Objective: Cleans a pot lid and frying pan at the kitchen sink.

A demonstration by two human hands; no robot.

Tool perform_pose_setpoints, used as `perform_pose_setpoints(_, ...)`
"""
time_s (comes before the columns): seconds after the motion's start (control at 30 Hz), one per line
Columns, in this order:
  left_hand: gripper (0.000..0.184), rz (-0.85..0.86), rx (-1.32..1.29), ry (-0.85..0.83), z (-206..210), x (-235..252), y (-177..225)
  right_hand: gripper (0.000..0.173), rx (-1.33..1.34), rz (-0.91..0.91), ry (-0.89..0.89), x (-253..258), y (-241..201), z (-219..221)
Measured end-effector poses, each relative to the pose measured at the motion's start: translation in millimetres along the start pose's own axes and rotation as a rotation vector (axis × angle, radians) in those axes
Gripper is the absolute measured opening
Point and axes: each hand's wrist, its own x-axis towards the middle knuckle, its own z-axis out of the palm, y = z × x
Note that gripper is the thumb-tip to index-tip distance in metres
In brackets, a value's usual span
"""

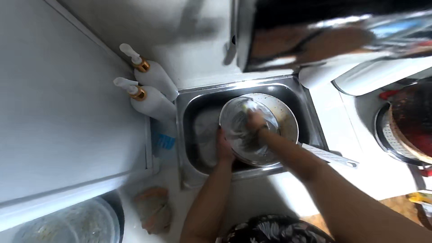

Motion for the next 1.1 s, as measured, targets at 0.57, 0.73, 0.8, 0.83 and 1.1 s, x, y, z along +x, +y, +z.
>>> perform_pose_setpoints(0.57, 0.047, 0.038, 0.107, 0.032, -5.0, 12.0, -6.7, 0.034, -0.087, -0.038, 0.27, 42.9, 12.5, -54.0)
perform_pose_setpoints(0.73, 0.046, 0.075, 0.2, 0.019, -4.2, 17.9, -14.2, 0.021, 0.143, -0.431, 0.276, 18.0, -27.1, 52.4)
perform_pose_setpoints(0.8, 0.047, 0.123, 0.285, 0.001, -3.8, 20.1, -17.4, 0.02, 0.23, -0.475, 0.215, -1.9, -12.6, 84.7)
perform_pose_setpoints(0.83, 0.048, 0.142, 0.314, 0.006, -2.6, 21.4, -18.4, 0.02, 0.212, -0.477, 0.182, -6.8, -12.8, 80.6)
perform_pose_setpoints(1.1, 0.055, -0.063, 0.373, 0.012, 18.6, -7.4, 10.8, 0.032, -0.597, -0.393, -0.036, 49.6, 26.0, -89.1)
